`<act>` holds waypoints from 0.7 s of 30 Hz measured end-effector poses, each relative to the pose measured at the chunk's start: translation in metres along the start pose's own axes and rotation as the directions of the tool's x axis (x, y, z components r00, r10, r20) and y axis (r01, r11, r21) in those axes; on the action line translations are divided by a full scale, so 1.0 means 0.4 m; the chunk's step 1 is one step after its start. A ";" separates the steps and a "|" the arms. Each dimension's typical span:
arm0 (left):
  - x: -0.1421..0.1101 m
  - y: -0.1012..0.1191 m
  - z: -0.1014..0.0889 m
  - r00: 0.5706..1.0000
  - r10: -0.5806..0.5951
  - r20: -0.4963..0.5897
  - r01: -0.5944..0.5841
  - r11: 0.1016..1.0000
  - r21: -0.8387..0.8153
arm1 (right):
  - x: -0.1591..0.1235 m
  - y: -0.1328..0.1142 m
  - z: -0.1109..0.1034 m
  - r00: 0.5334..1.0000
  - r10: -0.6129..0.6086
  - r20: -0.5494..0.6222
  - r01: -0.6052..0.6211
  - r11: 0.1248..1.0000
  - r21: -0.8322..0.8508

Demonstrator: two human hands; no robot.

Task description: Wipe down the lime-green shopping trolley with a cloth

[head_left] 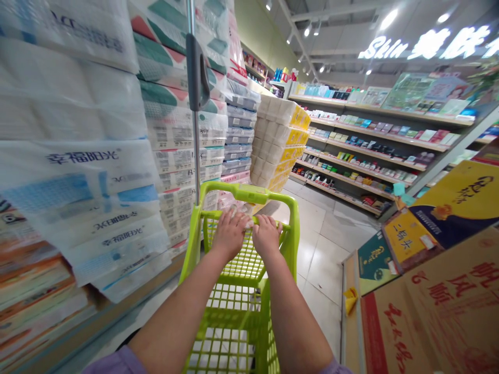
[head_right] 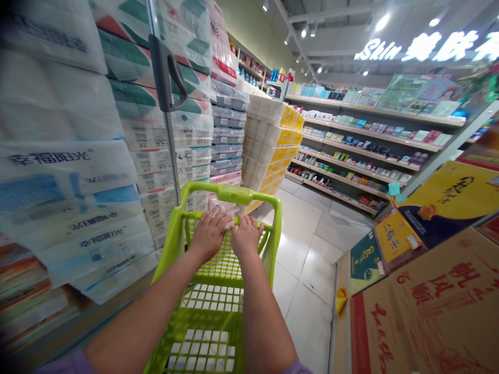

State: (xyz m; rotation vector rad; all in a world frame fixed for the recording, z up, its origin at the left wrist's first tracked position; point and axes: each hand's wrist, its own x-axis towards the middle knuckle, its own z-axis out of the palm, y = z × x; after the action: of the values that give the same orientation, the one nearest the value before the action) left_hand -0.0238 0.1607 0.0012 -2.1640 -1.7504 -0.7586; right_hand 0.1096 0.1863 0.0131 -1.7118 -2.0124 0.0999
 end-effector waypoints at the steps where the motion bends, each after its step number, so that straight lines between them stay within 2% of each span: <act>1: 0.000 0.002 0.001 0.999 0.046 0.016 -0.045 0.999 -0.013 | 0.000 0.000 0.000 1.000 0.002 0.000 -0.002 1.000 -0.005; 3: 0.000 0.002 0.003 1.000 0.019 0.011 -0.019 1.000 -0.003 | -0.001 0.001 0.001 1.000 0.003 -0.003 -0.003 1.000 -0.007; 6: -0.004 -0.005 -0.001 0.986 -0.162 -0.043 0.164 0.985 0.048 | -0.003 0.004 0.004 1.000 -0.001 -0.006 0.001 1.000 0.003; 7: -0.006 -0.006 -0.004 0.982 -0.180 -0.048 0.183 0.982 0.051 | -0.003 0.005 0.005 1.000 -0.003 -0.009 0.003 1.000 0.002; 8: -0.008 -0.007 -0.007 0.986 -0.163 -0.041 0.164 0.985 0.044 | -0.004 0.005 0.006 1.000 -0.006 -0.012 0.006 1.000 -0.001; 12: -0.012 -0.007 -0.014 1.000 0.027 0.015 -0.027 0.999 -0.026 | -0.006 0.004 0.007 1.000 -0.011 -0.029 0.011 1.000 -0.021; 14: -0.012 -0.013 -0.013 1.000 -0.020 -0.001 0.020 1.000 -0.010 | -0.007 0.004 0.008 0.999 -0.013 -0.032 0.013 1.000 -0.014; 17: -0.013 -0.025 -0.008 0.981 -0.187 -0.058 0.190 0.980 0.053 | -0.008 0.004 0.009 1.000 -0.014 -0.025 0.014 1.000 0.008; 19: -0.015 -0.028 -0.004 0.978 -0.201 -0.060 0.204 0.977 0.067 | -0.007 0.006 0.010 1.000 -0.015 -0.023 0.015 1.000 0.011; 21: -0.017 -0.026 -0.001 0.986 -0.163 -0.043 0.166 0.985 0.057 | -0.005 0.007 0.012 1.000 -0.014 -0.024 0.014 1.000 0.003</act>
State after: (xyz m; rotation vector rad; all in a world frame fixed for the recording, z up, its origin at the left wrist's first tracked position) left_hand -0.0347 0.1573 -0.0033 -1.9717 -1.9248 -0.7690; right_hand 0.1105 0.1861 0.0073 -1.6889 -2.0051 0.0773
